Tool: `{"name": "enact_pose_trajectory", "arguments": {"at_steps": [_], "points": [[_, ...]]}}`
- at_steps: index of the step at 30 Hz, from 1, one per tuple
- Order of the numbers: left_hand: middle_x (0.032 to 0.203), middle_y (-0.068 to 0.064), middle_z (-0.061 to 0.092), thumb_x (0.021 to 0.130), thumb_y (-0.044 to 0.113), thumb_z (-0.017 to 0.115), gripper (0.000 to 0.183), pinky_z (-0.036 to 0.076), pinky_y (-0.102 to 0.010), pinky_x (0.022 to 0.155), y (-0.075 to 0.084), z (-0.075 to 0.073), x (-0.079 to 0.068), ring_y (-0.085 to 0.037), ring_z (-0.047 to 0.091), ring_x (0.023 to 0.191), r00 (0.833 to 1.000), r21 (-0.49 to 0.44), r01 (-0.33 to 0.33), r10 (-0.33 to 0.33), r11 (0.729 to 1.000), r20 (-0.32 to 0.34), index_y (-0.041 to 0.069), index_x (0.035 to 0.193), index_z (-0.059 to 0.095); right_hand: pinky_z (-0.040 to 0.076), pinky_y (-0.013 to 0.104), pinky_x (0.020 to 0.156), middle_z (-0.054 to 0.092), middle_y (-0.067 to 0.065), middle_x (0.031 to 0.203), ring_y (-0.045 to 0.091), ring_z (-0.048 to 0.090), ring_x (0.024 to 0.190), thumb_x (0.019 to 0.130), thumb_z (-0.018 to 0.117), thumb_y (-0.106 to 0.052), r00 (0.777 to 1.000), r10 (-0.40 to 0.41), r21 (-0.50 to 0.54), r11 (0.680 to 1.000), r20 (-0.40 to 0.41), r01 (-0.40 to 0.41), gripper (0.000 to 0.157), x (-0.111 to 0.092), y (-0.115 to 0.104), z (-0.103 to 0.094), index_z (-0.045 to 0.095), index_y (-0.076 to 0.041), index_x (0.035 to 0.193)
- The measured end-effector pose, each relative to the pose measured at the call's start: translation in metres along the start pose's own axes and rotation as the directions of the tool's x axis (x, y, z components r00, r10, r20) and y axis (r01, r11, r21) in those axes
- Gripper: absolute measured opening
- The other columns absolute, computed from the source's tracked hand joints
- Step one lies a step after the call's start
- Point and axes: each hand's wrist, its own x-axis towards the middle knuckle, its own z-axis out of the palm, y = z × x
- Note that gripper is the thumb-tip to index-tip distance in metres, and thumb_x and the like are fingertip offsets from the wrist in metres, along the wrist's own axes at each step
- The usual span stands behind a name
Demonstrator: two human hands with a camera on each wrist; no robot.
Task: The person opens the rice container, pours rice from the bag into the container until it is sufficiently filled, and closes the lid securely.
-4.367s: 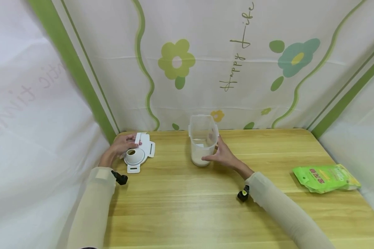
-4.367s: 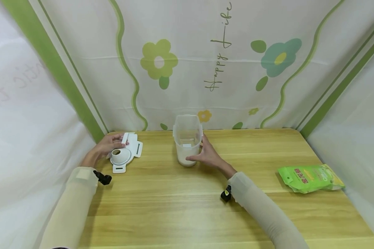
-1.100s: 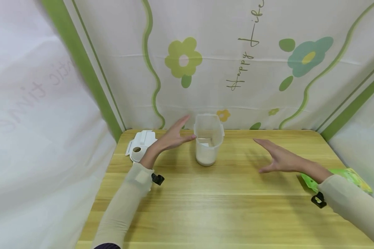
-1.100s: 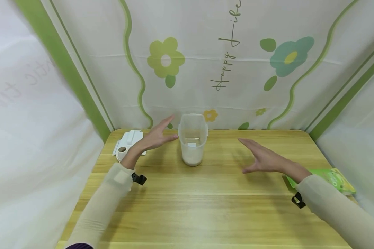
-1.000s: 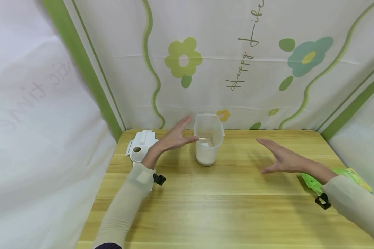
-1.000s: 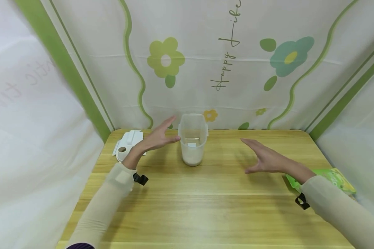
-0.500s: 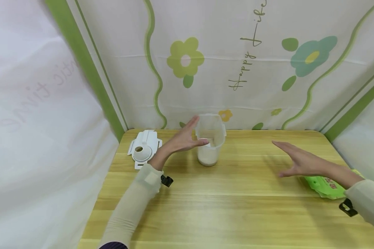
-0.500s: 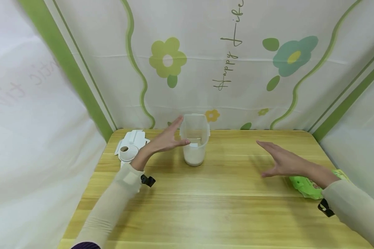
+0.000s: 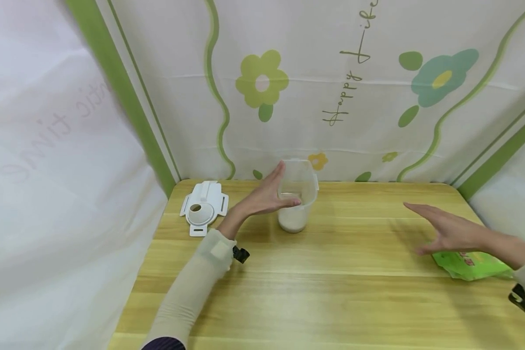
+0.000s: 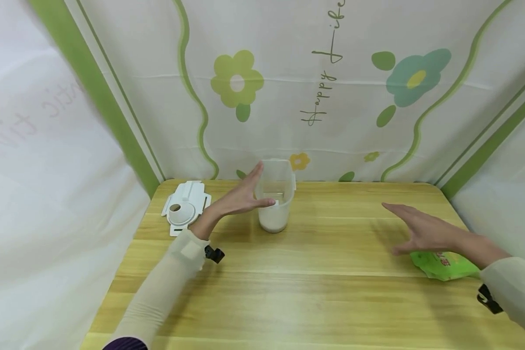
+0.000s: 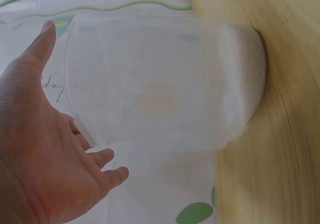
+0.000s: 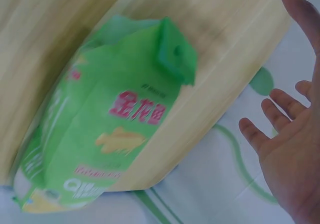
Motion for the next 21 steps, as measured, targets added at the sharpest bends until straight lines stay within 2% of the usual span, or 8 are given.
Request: {"name": "enact_pose_trajectory", "arguments": {"at_steps": [2,8,10,13,15,16,19,21], "points": [[0.177,-0.008,-0.016,0.094,0.062,0.071,0.124,0.008,-0.041,0.132,-0.001,0.002,0.001,-0.019,-0.008,0.163,1.000,-0.009,0.008,-0.008,1.000,0.000,0.006,0.168,-0.011,0.020,0.000,0.096,0.049,0.028,0.153,0.049,0.054,0.129,0.067,0.100,-0.045,1.000,-0.012,-0.011,1.000,-0.003,0.012,0.125,-0.003,0.004,0.000,0.034,-0.003,0.164],[0.174,0.002,-0.025,0.090,0.066,0.075,0.132,0.011,-0.044,0.132,0.001,0.006,0.001,-0.019,-0.010,0.163,1.000,-0.048,0.023,-0.023,0.999,0.006,0.008,0.168,-0.015,0.034,0.007,0.091,0.050,0.025,0.153,0.037,0.052,0.128,0.068,0.099,-0.046,1.000,0.003,-0.031,1.000,0.016,-0.002,0.123,-0.015,0.013,-0.006,0.034,-0.007,0.165],[0.173,0.004,-0.027,0.089,0.066,0.076,0.134,0.011,-0.045,0.132,0.002,0.006,0.000,-0.019,-0.011,0.163,1.000,-0.054,0.026,-0.026,0.998,0.011,0.009,0.168,-0.016,0.042,0.014,0.090,0.049,0.024,0.153,0.028,0.049,0.131,0.068,0.099,-0.048,1.000,0.015,-0.040,0.999,0.027,-0.014,0.122,-0.019,0.015,-0.008,0.035,-0.009,0.165],[0.173,0.005,-0.028,0.088,0.064,0.078,0.135,0.011,-0.046,0.132,0.002,0.007,0.000,-0.019,-0.012,0.162,1.000,-0.066,0.027,-0.026,0.997,0.017,0.009,0.168,-0.016,0.054,0.035,0.089,0.047,0.024,0.154,0.019,0.046,0.131,0.067,0.098,-0.052,0.997,0.040,-0.052,0.998,0.059,-0.037,0.125,-0.025,0.019,-0.012,0.033,-0.010,0.166],[0.172,0.005,-0.029,0.088,0.062,0.079,0.136,0.011,-0.046,0.132,0.002,0.007,0.000,-0.019,-0.013,0.162,0.999,-0.068,0.029,-0.028,0.997,0.022,0.011,0.167,-0.019,0.059,0.039,0.079,0.038,0.034,0.157,0.010,0.060,0.113,0.072,0.097,-0.047,0.992,0.038,0.039,0.998,0.122,-0.043,0.126,-0.029,0.020,-0.015,0.025,-0.006,0.168],[0.172,0.006,-0.030,0.088,0.061,0.079,0.136,0.010,-0.046,0.132,0.002,0.007,0.000,-0.018,-0.013,0.162,0.999,-0.070,0.031,-0.029,0.997,0.024,0.012,0.167,-0.020,0.059,0.038,0.075,0.037,0.035,0.156,0.008,0.059,0.110,0.071,0.097,-0.048,0.990,0.039,0.038,0.998,0.132,-0.045,0.128,-0.031,0.021,-0.017,0.024,-0.005,0.168],[0.171,0.007,-0.031,0.088,0.061,0.079,0.136,0.010,-0.046,0.132,0.002,0.007,0.000,-0.017,-0.014,0.162,0.999,-0.071,0.035,-0.033,0.997,0.029,0.016,0.165,-0.023,0.058,0.035,0.070,0.035,0.035,0.156,0.011,0.059,0.110,0.069,0.096,-0.052,0.986,0.047,0.008,0.999,0.161,-0.049,0.133,-0.039,0.027,-0.019,0.021,-0.005,0.168],[0.171,0.008,-0.031,0.088,0.061,0.079,0.135,0.010,-0.046,0.132,0.001,0.007,0.000,-0.016,-0.015,0.162,0.999,-0.071,0.033,-0.031,0.997,0.030,0.018,0.165,-0.023,0.059,0.042,0.073,0.039,0.031,0.155,0.020,0.050,0.126,0.064,0.098,-0.054,0.988,0.046,-0.053,0.998,0.146,-0.038,0.137,-0.044,0.032,-0.018,0.023,-0.007,0.168]]}}
